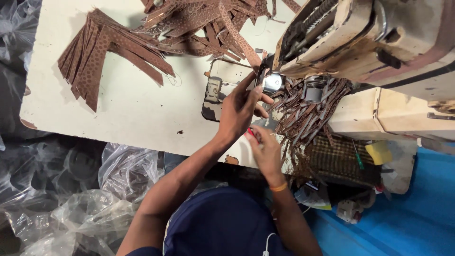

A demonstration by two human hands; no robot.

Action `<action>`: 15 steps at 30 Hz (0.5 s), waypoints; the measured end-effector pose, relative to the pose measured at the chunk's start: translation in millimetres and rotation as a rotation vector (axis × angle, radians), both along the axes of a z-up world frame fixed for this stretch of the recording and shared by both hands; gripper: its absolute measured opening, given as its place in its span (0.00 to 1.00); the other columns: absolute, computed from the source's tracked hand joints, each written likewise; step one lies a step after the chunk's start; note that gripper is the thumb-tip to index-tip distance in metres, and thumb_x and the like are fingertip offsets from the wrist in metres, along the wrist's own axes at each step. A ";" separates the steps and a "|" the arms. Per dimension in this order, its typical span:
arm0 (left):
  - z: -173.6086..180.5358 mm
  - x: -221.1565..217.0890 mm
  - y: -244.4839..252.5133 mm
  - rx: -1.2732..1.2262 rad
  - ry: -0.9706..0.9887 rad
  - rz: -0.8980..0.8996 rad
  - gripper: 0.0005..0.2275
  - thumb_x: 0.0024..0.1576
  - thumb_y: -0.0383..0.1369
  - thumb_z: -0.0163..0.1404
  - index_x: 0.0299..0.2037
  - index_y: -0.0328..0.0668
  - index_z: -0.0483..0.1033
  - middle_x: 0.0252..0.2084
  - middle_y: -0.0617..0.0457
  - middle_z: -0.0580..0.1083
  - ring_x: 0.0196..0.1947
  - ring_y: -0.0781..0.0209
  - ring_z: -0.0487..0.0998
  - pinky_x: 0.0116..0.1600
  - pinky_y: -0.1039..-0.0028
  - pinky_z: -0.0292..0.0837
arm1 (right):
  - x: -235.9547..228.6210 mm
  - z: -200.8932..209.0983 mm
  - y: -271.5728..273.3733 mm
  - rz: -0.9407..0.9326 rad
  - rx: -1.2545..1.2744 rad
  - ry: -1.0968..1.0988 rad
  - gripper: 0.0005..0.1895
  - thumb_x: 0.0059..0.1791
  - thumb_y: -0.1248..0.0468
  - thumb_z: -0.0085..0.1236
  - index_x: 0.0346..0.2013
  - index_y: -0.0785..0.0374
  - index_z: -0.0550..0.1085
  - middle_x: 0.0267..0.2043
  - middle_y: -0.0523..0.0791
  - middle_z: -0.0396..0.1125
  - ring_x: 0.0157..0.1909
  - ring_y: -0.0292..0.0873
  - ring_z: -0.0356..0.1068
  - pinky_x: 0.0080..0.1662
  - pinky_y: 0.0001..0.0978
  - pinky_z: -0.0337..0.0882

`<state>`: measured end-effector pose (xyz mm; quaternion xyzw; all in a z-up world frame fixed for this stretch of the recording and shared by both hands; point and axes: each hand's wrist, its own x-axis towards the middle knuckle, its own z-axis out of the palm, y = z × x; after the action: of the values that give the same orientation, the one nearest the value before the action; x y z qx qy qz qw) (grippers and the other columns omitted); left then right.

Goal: Trimming excess material from leather shoe components using handheld nippers.

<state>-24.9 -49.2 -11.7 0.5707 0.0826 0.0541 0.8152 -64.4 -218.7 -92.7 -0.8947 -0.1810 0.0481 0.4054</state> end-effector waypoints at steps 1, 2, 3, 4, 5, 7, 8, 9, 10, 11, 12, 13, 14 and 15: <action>-1.1 -1.7 0.3 -0.002 0.003 0.000 0.26 0.67 0.39 0.42 0.73 0.34 0.57 0.37 0.46 0.81 0.26 0.64 0.81 0.35 0.73 0.80 | 2.8 20.2 -7.6 0.000 -0.002 0.003 0.16 0.51 0.63 0.62 0.51 0.67 0.75 0.38 0.48 0.72 0.37 0.38 0.72 0.39 0.31 0.75; -1.8 -2.0 1.1 -0.012 -0.005 -0.009 0.26 0.67 0.38 0.43 0.73 0.33 0.56 0.37 0.44 0.81 0.27 0.63 0.81 0.35 0.73 0.79 | 7.3 40.4 -14.4 -0.032 -0.022 -0.166 0.13 0.51 0.64 0.64 0.49 0.65 0.77 0.42 0.48 0.73 0.42 0.40 0.73 0.44 0.33 0.74; -2.3 -2.1 1.8 -0.022 -0.014 -0.018 0.26 0.67 0.38 0.43 0.73 0.32 0.56 0.37 0.42 0.81 0.27 0.62 0.81 0.35 0.72 0.79 | 12.0 60.6 -21.3 -0.064 -0.041 -0.336 0.11 0.51 0.65 0.65 0.47 0.63 0.78 0.47 0.48 0.75 0.47 0.42 0.73 0.49 0.36 0.73; -2.9 -2.1 3.0 -0.023 -0.014 -0.019 0.26 0.67 0.38 0.43 0.73 0.32 0.56 0.37 0.42 0.81 0.27 0.62 0.81 0.35 0.72 0.79 | 16.9 75.7 -39.7 -0.065 -0.042 -0.336 0.11 0.51 0.65 0.65 0.47 0.63 0.78 0.47 0.48 0.75 0.47 0.42 0.73 0.49 0.36 0.73; -3.5 -2.0 4.1 -0.009 -0.021 -0.026 0.26 0.67 0.39 0.43 0.73 0.32 0.56 0.38 0.42 0.82 0.27 0.62 0.82 0.36 0.72 0.79 | 21.8 90.8 -58.1 -0.224 0.090 -0.259 0.10 0.54 0.64 0.64 0.48 0.63 0.78 0.47 0.46 0.75 0.47 0.40 0.74 0.50 0.33 0.74; -7.4 -0.5 7.7 0.005 -0.026 -0.036 0.26 0.67 0.39 0.43 0.73 0.33 0.56 0.38 0.42 0.82 0.28 0.62 0.83 0.36 0.72 0.79 | 37.0 122.3 -96.2 -0.385 0.220 -0.179 0.09 0.57 0.64 0.64 0.50 0.64 0.78 0.48 0.44 0.75 0.48 0.38 0.74 0.52 0.29 0.74; -10.8 0.7 9.6 0.036 -0.005 -0.016 0.25 0.67 0.41 0.42 0.71 0.34 0.59 0.40 0.46 0.81 0.28 0.63 0.83 0.35 0.73 0.81 | 43.1 139.8 -112.4 -0.386 0.213 -0.169 0.09 0.56 0.64 0.63 0.49 0.64 0.78 0.47 0.44 0.75 0.47 0.38 0.74 0.51 0.29 0.74; -14.0 2.0 11.3 0.068 0.017 0.004 0.25 0.67 0.43 0.42 0.70 0.35 0.61 0.43 0.50 0.80 0.28 0.64 0.84 0.34 0.73 0.83 | 46.8 157.5 -124.2 -0.388 0.207 -0.160 0.09 0.56 0.64 0.63 0.49 0.64 0.78 0.47 0.44 0.75 0.46 0.38 0.74 0.50 0.29 0.74; -15.3 6.8 15.4 0.068 0.015 -0.001 0.25 0.67 0.43 0.42 0.70 0.35 0.61 0.43 0.50 0.80 0.28 0.64 0.84 0.34 0.73 0.83 | 48.6 156.8 -123.9 -0.391 0.201 -0.152 0.09 0.56 0.64 0.63 0.49 0.64 0.78 0.46 0.44 0.75 0.45 0.38 0.74 0.49 0.29 0.74; -16.6 11.8 19.5 0.101 0.057 0.023 0.23 0.67 0.45 0.42 0.66 0.37 0.66 0.39 0.52 0.78 0.26 0.66 0.82 0.32 0.73 0.81 | 50.2 156.0 -123.4 -0.394 0.196 -0.145 0.09 0.56 0.64 0.63 0.48 0.64 0.78 0.45 0.44 0.75 0.44 0.38 0.74 0.48 0.29 0.74; -18.3 15.6 23.4 0.133 0.100 0.048 0.23 0.66 0.46 0.42 0.63 0.39 0.72 0.36 0.55 0.77 0.25 0.68 0.80 0.29 0.74 0.79 | 51.1 155.1 -122.7 -0.396 0.189 -0.136 0.09 0.55 0.64 0.63 0.48 0.64 0.78 0.44 0.44 0.75 0.43 0.38 0.74 0.47 0.29 0.74; -19.3 19.7 24.9 0.132 0.101 0.043 0.23 0.66 0.46 0.42 0.63 0.39 0.72 0.36 0.55 0.77 0.25 0.68 0.80 0.29 0.74 0.79 | 51.1 153.2 -122.0 -0.399 0.182 -0.126 0.09 0.55 0.64 0.63 0.48 0.64 0.79 0.43 0.45 0.75 0.42 0.38 0.74 0.46 0.29 0.74; -20.3 24.0 26.0 0.167 0.105 0.042 0.21 0.66 0.47 0.43 0.58 0.39 0.76 0.30 0.55 0.76 0.23 0.69 0.77 0.28 0.75 0.74 | 51.0 151.4 -121.6 -0.402 0.175 -0.117 0.09 0.55 0.63 0.63 0.48 0.64 0.79 0.43 0.45 0.75 0.41 0.38 0.74 0.45 0.29 0.73; -21.3 28.5 27.1 0.203 0.109 0.041 0.21 0.66 0.48 0.44 0.54 0.40 0.80 0.25 0.55 0.76 0.22 0.71 0.73 0.26 0.75 0.70 | 51.2 149.7 -121.2 -0.405 0.167 -0.107 0.09 0.55 0.63 0.63 0.47 0.64 0.79 0.42 0.45 0.75 0.40 0.39 0.74 0.44 0.29 0.73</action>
<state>3.6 -22.1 -33.0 0.6504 0.1327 0.0477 0.7464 -13.3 -339.9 57.0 -0.8774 -0.0223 -0.0970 0.4694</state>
